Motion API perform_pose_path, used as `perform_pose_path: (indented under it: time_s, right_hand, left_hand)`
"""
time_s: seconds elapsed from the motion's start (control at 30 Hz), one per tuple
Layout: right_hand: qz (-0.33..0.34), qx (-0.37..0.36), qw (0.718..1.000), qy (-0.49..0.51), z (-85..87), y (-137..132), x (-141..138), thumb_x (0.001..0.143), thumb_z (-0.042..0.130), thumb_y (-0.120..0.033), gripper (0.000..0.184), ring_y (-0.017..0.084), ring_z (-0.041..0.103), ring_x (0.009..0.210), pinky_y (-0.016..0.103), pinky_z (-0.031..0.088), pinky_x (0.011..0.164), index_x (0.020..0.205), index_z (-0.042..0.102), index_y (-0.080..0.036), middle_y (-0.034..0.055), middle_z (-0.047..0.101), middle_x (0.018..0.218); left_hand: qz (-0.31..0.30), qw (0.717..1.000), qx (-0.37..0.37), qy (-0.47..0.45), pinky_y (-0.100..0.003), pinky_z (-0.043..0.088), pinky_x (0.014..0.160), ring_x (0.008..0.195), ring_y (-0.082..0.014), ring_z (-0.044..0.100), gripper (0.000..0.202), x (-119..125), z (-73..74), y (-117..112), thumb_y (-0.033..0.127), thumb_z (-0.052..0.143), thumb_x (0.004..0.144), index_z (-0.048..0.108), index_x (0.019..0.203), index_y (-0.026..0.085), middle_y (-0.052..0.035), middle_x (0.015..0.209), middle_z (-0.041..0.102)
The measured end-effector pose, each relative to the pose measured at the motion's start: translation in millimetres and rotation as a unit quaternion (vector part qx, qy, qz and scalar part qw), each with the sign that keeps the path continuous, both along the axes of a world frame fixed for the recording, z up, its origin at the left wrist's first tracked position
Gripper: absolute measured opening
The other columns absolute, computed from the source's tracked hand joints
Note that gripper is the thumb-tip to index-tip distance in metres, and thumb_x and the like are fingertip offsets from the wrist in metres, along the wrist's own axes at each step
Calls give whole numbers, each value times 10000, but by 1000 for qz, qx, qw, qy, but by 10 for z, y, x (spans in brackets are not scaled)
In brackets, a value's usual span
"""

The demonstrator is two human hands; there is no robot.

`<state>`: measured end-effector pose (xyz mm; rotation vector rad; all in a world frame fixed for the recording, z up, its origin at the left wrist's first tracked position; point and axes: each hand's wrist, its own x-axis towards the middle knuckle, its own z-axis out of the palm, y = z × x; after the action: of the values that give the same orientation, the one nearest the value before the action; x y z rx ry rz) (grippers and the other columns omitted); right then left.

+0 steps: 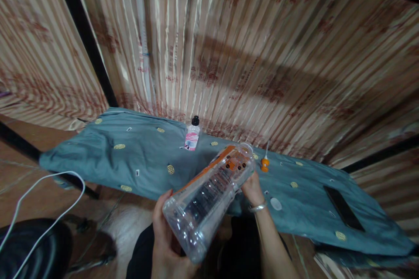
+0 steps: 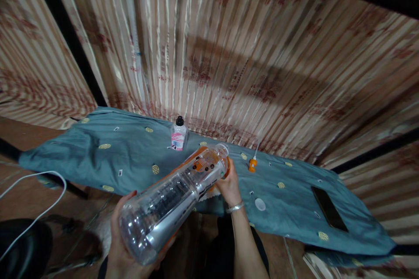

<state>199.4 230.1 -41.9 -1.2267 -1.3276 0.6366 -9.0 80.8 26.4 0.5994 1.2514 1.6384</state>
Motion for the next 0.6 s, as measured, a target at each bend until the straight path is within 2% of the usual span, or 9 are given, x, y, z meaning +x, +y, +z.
perform_pose_path:
  time_s: [0.1, 0.17, 0.37, 0.6]
  right_hand:
    - [2, -1, 1000, 12, 10, -3, -6, 703, 884, -360, 668, 323, 761, 1102, 489, 620, 1012, 1316, 656, -221, 97, 799, 1193]
    - [3, -1, 1000, 17, 15, -3, -11, 695, 893, -360, 686, 321, 763, 1100, 486, 622, 1014, 1322, 653, -221, 100, 797, 1206]
    - [0, 0, 1000, 26, 10, 12, -22, 693, 883, -373, 665, 339, 753, 1139, 506, 613, 1026, 1303, 670, -217, 96, 798, 1189]
    - [0, 4, 1000, 15, 23, 6, -19, 695, 887, -372, 664, 328, 746, 1141, 504, 592, 1058, 1302, 669, -213, 104, 792, 1213]
  left_hand:
    - [-8, 1000, 1, -10, -437, 630, 924, 1188, -335, 708, 843, -18, -25, -3, 645, 822, 778, 453, 1464, 321, -98, 1387, 623]
    - [-11, 1000, 2, -20, -448, 642, 898, 1159, -336, 721, 832, -44, -52, -3, 649, 807, 792, 446, 1469, 330, -101, 1384, 624]
    - [-17, 1000, 11, 4, -480, 649, 900, 1159, -372, 725, 1097, -96, -141, 2, 470, 997, 563, 440, 1502, 369, -97, 1374, 641]
    - [-13, 999, 27, 31, -472, 652, 896, 1193, -372, 713, 1020, -78, -203, 5, 485, 983, 594, 473, 1469, 359, -95, 1374, 637]
